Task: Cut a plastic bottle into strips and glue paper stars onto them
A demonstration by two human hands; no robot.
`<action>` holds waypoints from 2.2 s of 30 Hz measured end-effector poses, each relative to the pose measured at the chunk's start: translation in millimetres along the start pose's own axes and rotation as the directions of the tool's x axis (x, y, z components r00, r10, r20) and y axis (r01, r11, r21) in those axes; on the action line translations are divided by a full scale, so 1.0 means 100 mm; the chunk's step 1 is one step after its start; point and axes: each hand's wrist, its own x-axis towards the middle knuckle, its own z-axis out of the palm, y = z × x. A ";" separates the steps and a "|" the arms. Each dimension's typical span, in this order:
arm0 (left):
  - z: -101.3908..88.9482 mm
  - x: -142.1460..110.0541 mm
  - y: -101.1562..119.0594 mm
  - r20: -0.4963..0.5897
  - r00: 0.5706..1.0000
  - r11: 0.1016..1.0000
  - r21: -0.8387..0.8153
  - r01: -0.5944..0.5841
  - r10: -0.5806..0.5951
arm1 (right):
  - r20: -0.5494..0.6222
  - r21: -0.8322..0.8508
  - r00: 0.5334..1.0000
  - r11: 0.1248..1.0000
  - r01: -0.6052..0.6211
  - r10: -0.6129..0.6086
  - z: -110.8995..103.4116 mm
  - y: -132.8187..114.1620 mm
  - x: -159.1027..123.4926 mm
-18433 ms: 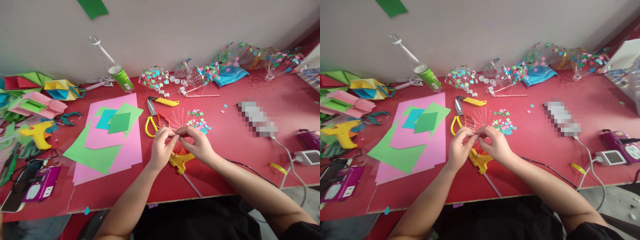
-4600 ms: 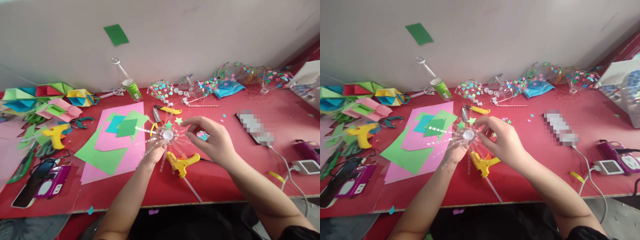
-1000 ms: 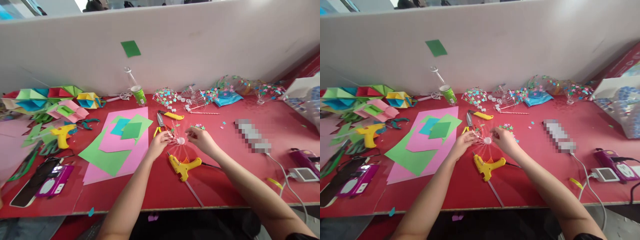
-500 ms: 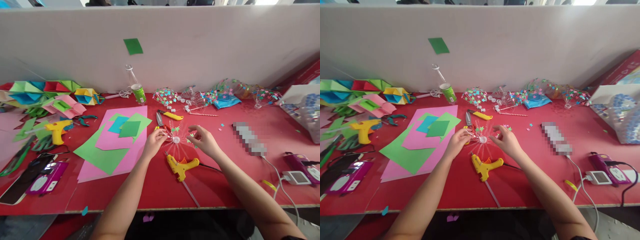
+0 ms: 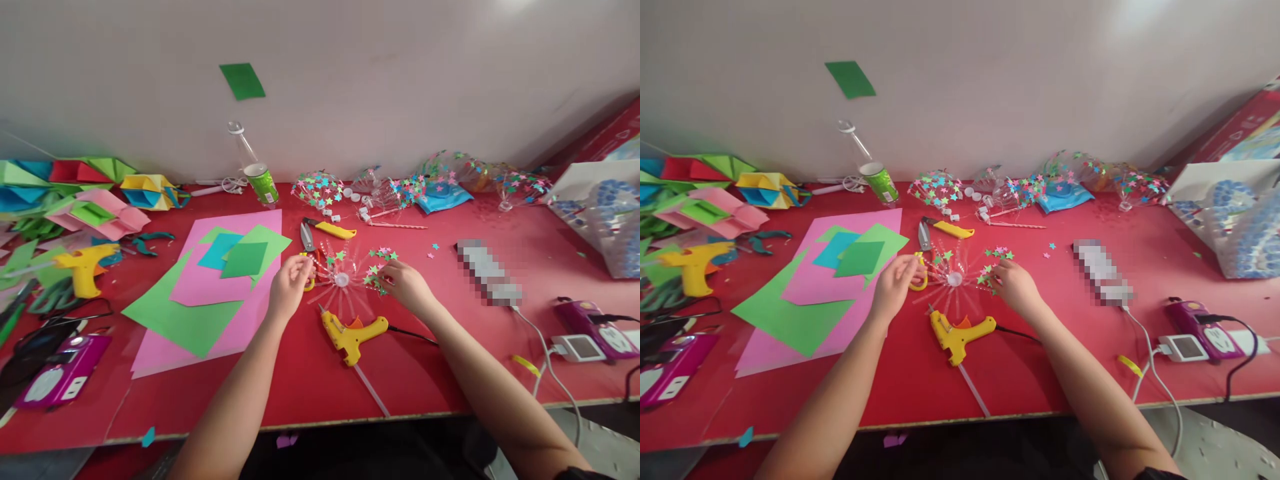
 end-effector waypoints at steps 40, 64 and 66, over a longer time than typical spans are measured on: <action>-0.02 -0.12 0.24 -0.258 0.939 0.958 -0.114 -0.262 0.226 | -0.380 0.207 0.902 0.969 -0.133 0.205 -0.15 0.11 0.08; -0.02 -0.35 0.57 0.118 0.980 0.962 -0.239 -0.131 0.163 | 0.349 0.234 0.821 0.890 0.390 -0.452 -0.50 -0.87 -0.52; -0.06 -0.32 0.52 0.093 0.986 0.962 -0.250 -0.112 0.140 | 0.396 0.035 0.810 0.889 0.457 -0.432 -0.37 -0.85 -0.63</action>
